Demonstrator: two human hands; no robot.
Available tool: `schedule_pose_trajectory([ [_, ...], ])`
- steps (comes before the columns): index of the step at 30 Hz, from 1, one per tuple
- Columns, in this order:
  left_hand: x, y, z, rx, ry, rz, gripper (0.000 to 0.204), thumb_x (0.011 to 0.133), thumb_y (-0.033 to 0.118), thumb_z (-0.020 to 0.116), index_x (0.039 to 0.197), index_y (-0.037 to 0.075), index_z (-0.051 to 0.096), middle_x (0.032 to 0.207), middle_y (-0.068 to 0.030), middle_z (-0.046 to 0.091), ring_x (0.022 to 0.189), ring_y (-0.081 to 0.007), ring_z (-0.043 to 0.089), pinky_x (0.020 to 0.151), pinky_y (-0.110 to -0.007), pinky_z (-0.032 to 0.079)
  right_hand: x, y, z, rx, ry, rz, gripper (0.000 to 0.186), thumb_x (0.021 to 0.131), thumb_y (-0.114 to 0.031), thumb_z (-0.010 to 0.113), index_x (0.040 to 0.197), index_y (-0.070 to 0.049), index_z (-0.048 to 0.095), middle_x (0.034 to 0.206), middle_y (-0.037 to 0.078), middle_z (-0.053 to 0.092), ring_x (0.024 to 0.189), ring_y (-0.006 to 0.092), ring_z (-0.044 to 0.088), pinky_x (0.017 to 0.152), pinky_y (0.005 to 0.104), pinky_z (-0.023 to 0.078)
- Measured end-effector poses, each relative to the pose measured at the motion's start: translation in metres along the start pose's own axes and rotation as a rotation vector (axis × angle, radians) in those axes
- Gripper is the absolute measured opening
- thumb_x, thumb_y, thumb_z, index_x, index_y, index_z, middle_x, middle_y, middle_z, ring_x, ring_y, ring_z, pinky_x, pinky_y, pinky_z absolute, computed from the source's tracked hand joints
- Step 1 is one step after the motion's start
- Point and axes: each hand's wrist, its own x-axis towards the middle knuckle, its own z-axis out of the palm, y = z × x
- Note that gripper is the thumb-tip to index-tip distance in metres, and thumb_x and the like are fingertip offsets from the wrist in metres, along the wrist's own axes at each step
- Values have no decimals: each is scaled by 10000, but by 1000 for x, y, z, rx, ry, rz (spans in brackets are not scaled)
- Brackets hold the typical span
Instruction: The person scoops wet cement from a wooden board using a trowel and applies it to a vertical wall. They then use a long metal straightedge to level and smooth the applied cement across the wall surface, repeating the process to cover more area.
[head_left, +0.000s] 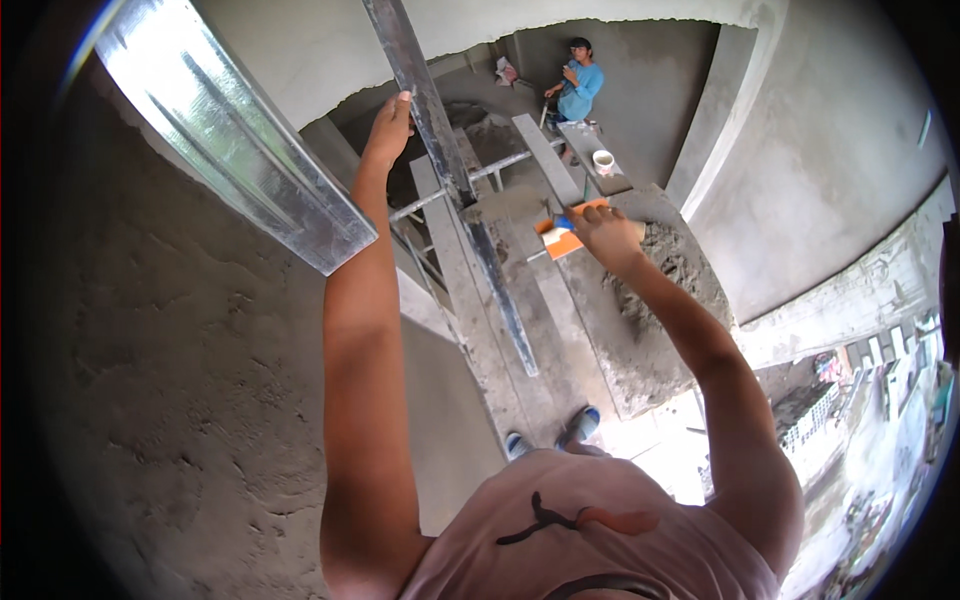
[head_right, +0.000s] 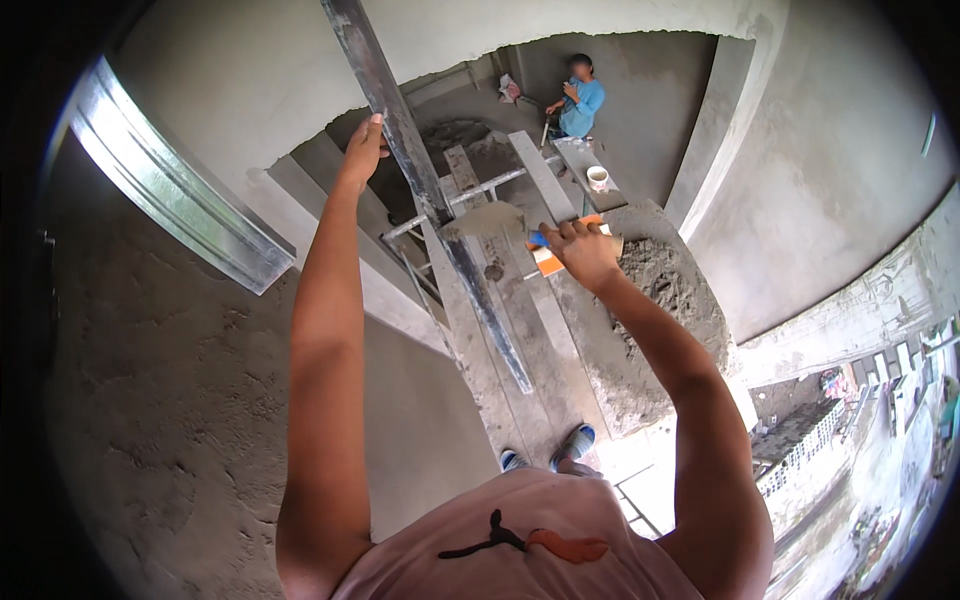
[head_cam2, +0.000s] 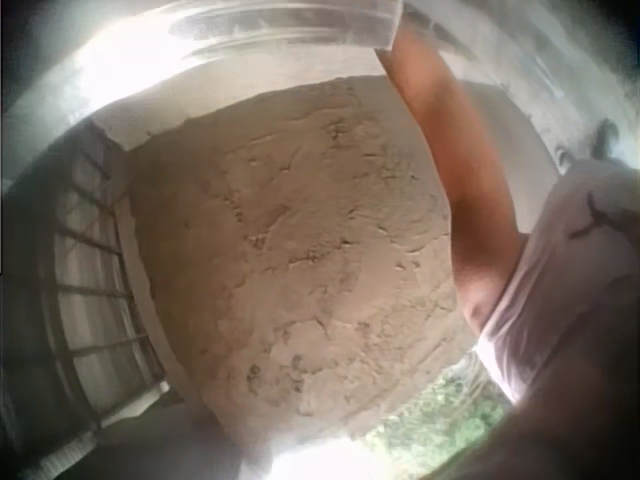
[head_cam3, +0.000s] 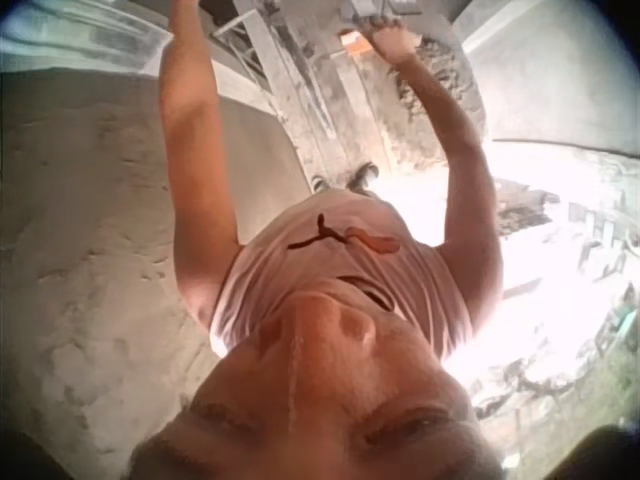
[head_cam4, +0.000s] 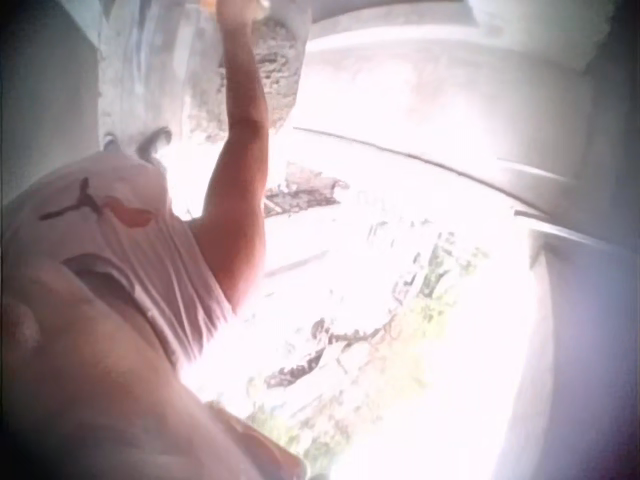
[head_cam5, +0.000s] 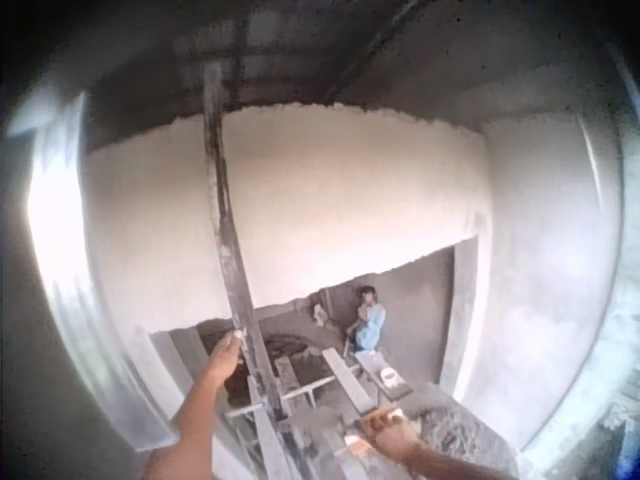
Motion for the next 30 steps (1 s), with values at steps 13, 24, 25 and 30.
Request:
schedule_pose_trajectory([
  [13,-15,12,-3,14,122,-20,533,986,470,362,1197,11,534,974,-72,610,862,-139,576,744,-297,495,-61,-81,25,96,-181,216,414,876,-176,492,1288,-203,518,986,41,602,987,206,579,800,357,438],
  [24,-21,18,-24,-22,60,-40,505,1009,420,298,1232,13,498,1060,-88,590,901,-153,561,785,-301,478,-79,-102,33,197,-87,317,454,850,-132,494,1287,-251,523,956,16,565,941,171,548,781,351,382],
  [25,-23,18,-25,-20,77,-39,507,1009,422,295,1234,14,496,1062,-87,590,905,-153,561,787,-301,477,-75,-103,35,188,-103,336,461,849,-131,495,1294,-252,516,964,17,563,947,171,547,789,352,378],
  [30,-24,31,-19,20,67,-40,524,1006,432,285,1257,13,474,1076,-85,584,914,-164,559,797,-307,475,-97,-109,63,151,-238,354,480,857,-135,493,1319,-261,488,1000,19,558,985,178,532,823,368,367],
])
